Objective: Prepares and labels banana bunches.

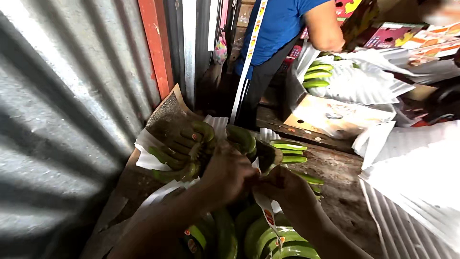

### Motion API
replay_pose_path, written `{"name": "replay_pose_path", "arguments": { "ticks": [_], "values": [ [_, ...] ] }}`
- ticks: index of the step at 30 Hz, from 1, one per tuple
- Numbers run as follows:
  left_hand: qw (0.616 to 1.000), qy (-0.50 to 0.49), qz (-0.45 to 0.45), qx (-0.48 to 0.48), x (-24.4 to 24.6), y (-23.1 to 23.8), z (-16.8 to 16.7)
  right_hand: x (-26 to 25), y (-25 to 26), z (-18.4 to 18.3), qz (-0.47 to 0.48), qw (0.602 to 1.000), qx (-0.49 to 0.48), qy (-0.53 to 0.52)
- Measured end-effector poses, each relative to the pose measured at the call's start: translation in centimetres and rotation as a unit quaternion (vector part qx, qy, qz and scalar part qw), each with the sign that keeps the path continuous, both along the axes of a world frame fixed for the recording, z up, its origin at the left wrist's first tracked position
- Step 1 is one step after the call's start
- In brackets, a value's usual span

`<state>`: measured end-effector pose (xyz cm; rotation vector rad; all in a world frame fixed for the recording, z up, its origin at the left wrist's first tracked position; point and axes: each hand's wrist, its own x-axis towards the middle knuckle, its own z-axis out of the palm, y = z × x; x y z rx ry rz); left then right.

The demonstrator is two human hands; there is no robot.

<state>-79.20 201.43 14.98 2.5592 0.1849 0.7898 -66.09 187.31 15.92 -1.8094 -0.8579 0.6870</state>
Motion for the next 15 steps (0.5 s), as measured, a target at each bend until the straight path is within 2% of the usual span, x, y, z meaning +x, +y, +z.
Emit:
{"name": "replay_pose_path", "arguments": {
  "ticks": [2, 4, 7, 9, 11, 13, 15],
  "values": [
    [0.998, 0.003, 0.019, 0.054, -0.5, -2.0, 0.1, -0.6, -0.5, 0.5, 0.019, 0.998, -0.016, -0.061],
    [0.999, -0.004, 0.024, 0.043, -0.9, -2.5, 0.2, -1.2, -1.1, 0.7, 0.034, 0.988, -0.018, -0.150],
    [0.997, 0.031, -0.016, -0.066, -1.8, -2.6, 1.1, -2.1, -2.1, 1.1, 0.049, 0.973, -0.026, -0.226],
    [0.983, 0.079, -0.041, -0.160, -2.2, -2.4, 2.2, -2.3, -2.4, 1.0, 0.055, 0.974, -0.026, -0.220],
    [0.955, 0.126, -0.027, -0.267, -2.4, -0.8, 3.1, -2.0, -2.8, 0.8, 0.071, 0.978, -0.033, -0.195],
    [0.931, 0.158, 0.084, -0.319, -2.5, 2.8, 2.8, -1.8, -3.4, 0.8, 0.094, 0.981, -0.049, -0.162],
    [0.897, 0.207, 0.265, -0.289, -2.2, 7.9, 0.5, -1.4, -4.3, 1.1, 0.114, 0.984, -0.066, -0.119]
  ]
}}
